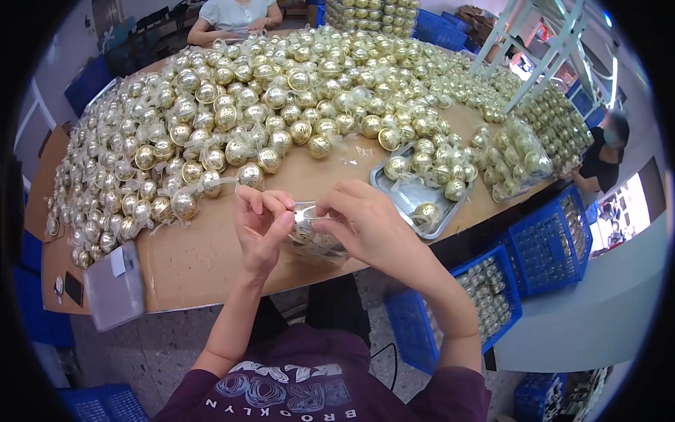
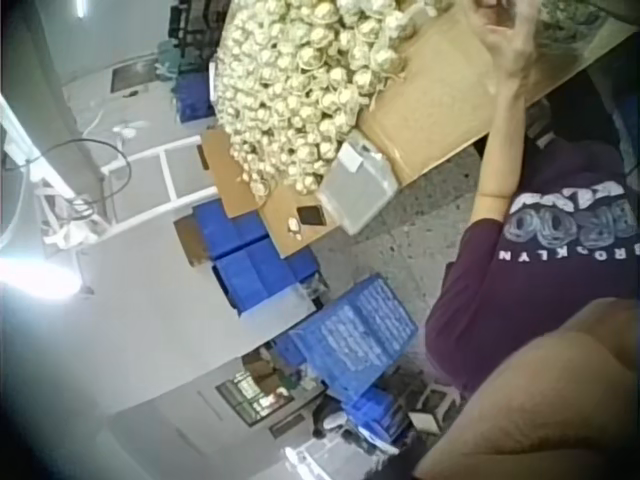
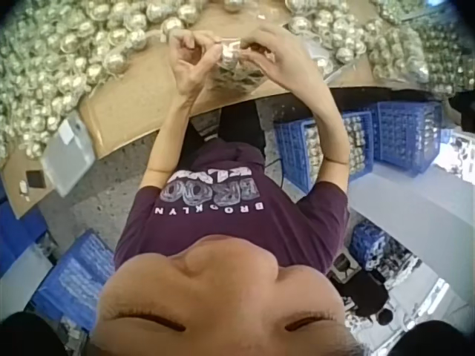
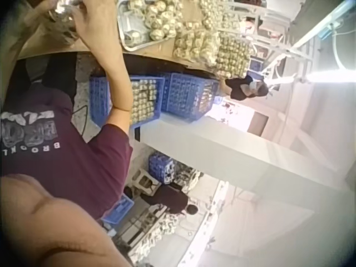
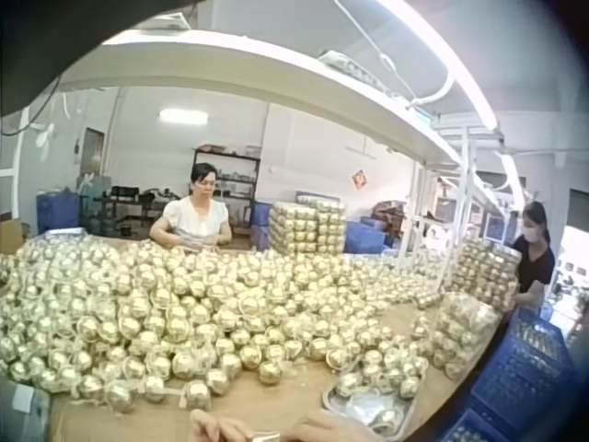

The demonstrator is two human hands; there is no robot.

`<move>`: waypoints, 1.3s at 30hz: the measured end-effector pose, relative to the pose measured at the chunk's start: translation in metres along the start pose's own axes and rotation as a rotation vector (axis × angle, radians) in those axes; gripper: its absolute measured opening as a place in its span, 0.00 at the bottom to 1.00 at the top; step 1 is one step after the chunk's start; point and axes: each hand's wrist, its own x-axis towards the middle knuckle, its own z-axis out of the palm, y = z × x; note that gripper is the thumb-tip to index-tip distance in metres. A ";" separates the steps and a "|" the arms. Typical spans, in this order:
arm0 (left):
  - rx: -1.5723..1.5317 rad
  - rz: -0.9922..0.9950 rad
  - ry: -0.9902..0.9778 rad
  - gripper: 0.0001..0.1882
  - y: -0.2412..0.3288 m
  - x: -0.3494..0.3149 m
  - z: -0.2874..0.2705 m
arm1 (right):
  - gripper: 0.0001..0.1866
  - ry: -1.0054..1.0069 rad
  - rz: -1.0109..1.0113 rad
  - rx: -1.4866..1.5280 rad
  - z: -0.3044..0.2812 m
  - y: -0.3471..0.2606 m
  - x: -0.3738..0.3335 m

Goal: Packing gold Christmas ornaments into clear plastic bags and arranging them on trays or in boxes.

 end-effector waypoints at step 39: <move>0.623 0.170 -0.418 0.09 0.009 -0.002 -0.007 | 0.25 0.563 -0.407 0.308 0.061 0.074 -0.053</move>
